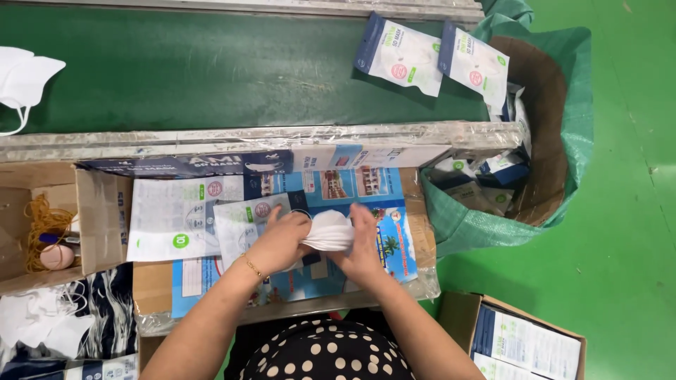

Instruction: Packing face masks into plastic bags and placing them on a conveyor belt or in boxes.

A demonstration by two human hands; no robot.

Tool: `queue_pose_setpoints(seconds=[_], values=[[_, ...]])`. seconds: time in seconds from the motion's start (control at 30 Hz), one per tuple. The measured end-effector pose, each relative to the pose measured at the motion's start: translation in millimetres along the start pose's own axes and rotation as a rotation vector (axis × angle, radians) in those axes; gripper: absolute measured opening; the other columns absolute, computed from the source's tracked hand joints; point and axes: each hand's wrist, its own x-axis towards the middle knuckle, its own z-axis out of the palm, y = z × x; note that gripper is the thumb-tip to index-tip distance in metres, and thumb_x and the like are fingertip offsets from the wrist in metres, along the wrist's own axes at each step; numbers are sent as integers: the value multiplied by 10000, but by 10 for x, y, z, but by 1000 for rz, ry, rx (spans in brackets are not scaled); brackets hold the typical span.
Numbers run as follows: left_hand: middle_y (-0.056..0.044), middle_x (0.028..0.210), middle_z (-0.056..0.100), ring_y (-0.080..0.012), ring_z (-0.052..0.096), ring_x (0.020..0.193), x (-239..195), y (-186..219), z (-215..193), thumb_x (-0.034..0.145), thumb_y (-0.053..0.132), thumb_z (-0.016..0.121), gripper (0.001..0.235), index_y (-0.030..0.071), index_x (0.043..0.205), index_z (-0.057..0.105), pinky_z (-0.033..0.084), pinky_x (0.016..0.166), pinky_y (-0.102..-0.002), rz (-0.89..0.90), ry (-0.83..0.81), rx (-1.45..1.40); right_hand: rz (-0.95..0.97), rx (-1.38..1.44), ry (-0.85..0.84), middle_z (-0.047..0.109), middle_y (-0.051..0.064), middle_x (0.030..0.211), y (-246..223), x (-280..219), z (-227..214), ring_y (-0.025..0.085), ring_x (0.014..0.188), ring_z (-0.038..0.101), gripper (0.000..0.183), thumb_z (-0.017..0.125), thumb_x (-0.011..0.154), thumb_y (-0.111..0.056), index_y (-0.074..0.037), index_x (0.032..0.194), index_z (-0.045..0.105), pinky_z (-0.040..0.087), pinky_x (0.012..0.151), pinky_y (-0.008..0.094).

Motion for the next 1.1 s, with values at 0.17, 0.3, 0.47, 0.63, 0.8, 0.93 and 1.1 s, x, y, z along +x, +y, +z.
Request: queue_pose_setpoints(seconds=[0.17,0.3,0.47,0.63,0.8,0.93,1.1], values=[[-55,1271,644,-269,548,1289,59,139,-56,790,202,788,501,143,1259,621,201,1168,-659,-11,-3,-109,330,409,-198,648,152,1451,376,-136,124,280,1329,655,647,781,905,-93,-67,1507,545,518,1123,394],[-112,1321,579,-356,444,1353,-64,309,199,694,157,786,722,91,1362,518,171,1143,-687,79,258,-103,328,510,-186,576,129,1359,91,-143,22,233,1239,573,763,839,766,-82,-57,1431,467,472,1029,366],[-169,1389,500,-399,400,1421,-47,136,367,728,66,638,650,33,1362,500,201,1176,-669,219,316,-244,509,568,-214,763,40,1102,650,-212,-87,145,1042,698,414,769,845,-127,-76,1250,698,563,932,316],[-211,1186,539,-423,493,1103,-114,44,404,723,202,707,596,-5,1266,578,361,924,-567,-314,446,37,632,802,-55,755,94,1053,644,-31,-641,183,936,703,256,670,954,-160,8,1143,707,565,836,317],[-172,1229,566,-354,538,1091,-39,37,692,792,82,597,567,-26,1347,562,455,929,-465,-265,316,208,429,291,75,726,148,1143,538,33,-648,230,1022,688,274,658,959,-129,-19,1210,661,544,891,341],[-189,1168,562,-350,548,1052,12,120,761,785,98,568,564,-105,1310,536,499,866,-424,-302,228,189,256,83,33,695,151,1268,332,-18,-427,302,1137,666,393,639,899,-50,-54,1292,618,519,957,388],[-185,1067,587,-339,593,973,114,14,789,884,86,556,360,-30,1223,591,525,829,-409,-282,357,256,72,-200,-120,705,131,1158,147,93,-391,361,1083,647,506,673,728,30,-82,1221,678,506,914,439]])
